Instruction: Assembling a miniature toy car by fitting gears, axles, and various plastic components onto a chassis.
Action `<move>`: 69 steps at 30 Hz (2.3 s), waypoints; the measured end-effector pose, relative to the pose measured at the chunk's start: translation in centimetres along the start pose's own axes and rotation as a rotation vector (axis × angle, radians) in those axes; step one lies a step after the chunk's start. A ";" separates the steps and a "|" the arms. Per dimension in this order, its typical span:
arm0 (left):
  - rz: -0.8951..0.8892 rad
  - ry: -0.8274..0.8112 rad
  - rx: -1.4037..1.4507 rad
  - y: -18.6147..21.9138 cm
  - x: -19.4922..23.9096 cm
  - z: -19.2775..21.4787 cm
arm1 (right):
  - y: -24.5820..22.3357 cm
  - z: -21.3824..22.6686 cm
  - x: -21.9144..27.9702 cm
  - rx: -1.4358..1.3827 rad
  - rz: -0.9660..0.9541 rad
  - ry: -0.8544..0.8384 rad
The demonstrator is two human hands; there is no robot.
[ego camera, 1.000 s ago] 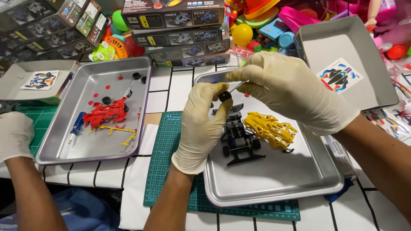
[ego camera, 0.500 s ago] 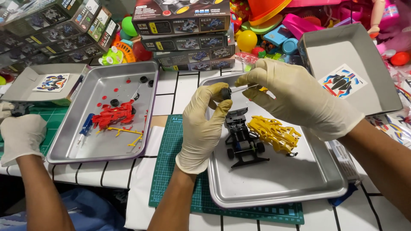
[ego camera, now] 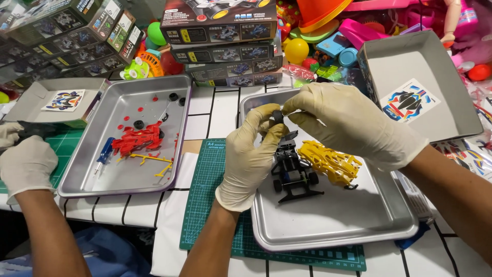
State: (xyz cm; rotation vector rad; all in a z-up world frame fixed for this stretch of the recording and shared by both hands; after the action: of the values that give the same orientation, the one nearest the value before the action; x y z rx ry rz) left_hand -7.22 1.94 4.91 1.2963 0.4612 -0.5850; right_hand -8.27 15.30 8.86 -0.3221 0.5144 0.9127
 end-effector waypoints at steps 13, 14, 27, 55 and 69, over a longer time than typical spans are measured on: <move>-0.093 0.006 -0.111 -0.8 1.0 -1.0 | -0.7 -2.0 0.7 0.061 0.118 0.066; -0.119 0.021 -0.126 -0.7 1.0 -0.9 | -0.6 -2.2 0.6 0.051 0.109 0.050; -0.059 0.103 -0.065 0.0 0.1 -0.5 | 2.0 -3.8 0.9 -0.048 -0.121 -0.049; -0.039 0.095 -0.142 -1.2 -0.4 0.8 | 1.7 -0.1 0.5 -0.032 -0.034 0.057; -0.034 -0.020 -0.005 0.3 -0.2 -0.3 | -0.3 -0.9 0.0 0.099 0.056 0.045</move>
State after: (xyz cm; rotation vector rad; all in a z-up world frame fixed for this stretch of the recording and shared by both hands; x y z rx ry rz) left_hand -7.18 2.35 5.15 1.2788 0.4681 -0.6245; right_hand -8.32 14.69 8.12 -0.2395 0.6111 0.9324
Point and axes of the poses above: each hand's wrist, its own x-axis away from the middle knuckle, its own z-axis out of the back of the hand, y = z × x, the point moved 9 cm from there along -x, towards the middle knuckle, and after that the axes turned 2 degrees about z, right-handed, at the moved point
